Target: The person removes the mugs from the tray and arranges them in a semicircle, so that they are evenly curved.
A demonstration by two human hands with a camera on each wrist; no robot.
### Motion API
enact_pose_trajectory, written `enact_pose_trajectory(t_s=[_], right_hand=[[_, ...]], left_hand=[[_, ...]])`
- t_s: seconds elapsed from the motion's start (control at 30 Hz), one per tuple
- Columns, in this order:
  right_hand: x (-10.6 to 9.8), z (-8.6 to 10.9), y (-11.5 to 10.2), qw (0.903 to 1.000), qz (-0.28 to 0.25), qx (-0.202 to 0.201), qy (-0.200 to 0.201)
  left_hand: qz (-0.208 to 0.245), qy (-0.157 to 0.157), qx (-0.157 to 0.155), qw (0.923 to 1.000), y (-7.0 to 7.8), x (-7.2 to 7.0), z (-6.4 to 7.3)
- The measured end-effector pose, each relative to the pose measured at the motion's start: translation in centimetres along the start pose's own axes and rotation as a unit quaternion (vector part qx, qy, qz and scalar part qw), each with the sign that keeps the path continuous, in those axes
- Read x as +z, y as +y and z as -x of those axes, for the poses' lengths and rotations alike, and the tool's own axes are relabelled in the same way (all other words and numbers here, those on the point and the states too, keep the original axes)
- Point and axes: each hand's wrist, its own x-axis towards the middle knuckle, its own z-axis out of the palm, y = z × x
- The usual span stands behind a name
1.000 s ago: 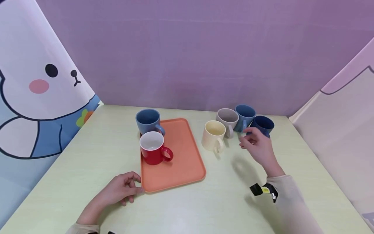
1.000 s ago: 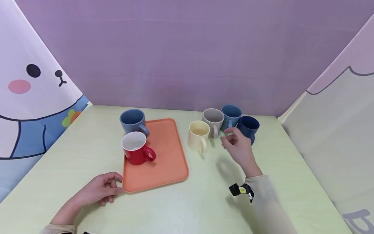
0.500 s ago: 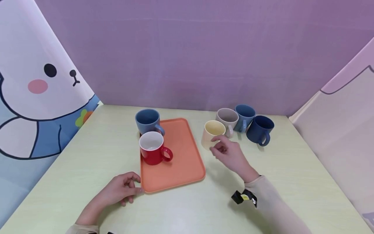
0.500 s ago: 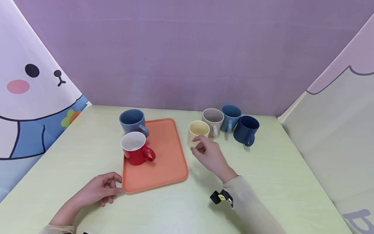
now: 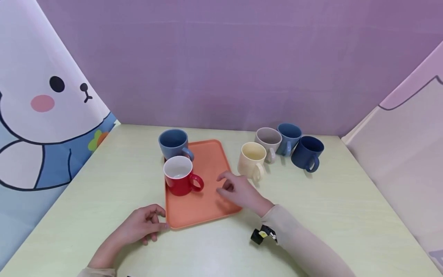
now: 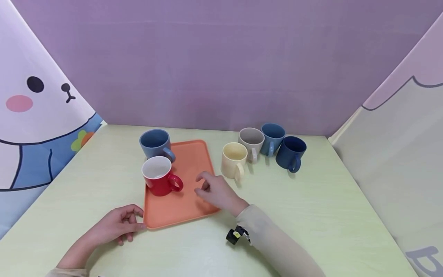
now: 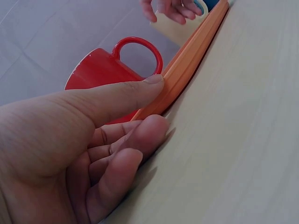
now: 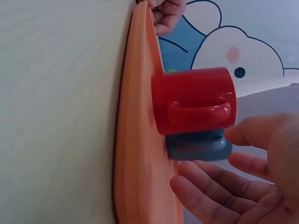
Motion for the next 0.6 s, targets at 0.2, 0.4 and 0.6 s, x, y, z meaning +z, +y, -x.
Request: enact_pose_trajectory(t_s=[0.2, 0.4, 0.6], right_hand=[[1.9, -1.3, -0.3, 0.9984, -0.014, 0.023, -0.049], [3.1, -2.4, -0.6, 0.9971, -0.041, 0.032, -0.056], [3.9, -3.1, -0.8, 0.9948, -0.082, 0.034, -0.049]], left_hand=[[-0.003, 0.001, -0.012, 0.9999, -0.1, -0.1, 0.0], [0.0, -0.001, -0.01, 0.9999, -0.2, 0.0, -0.1], [-0.002, -0.002, -0.003, 1.0, -0.1, -0.1, 0.0]])
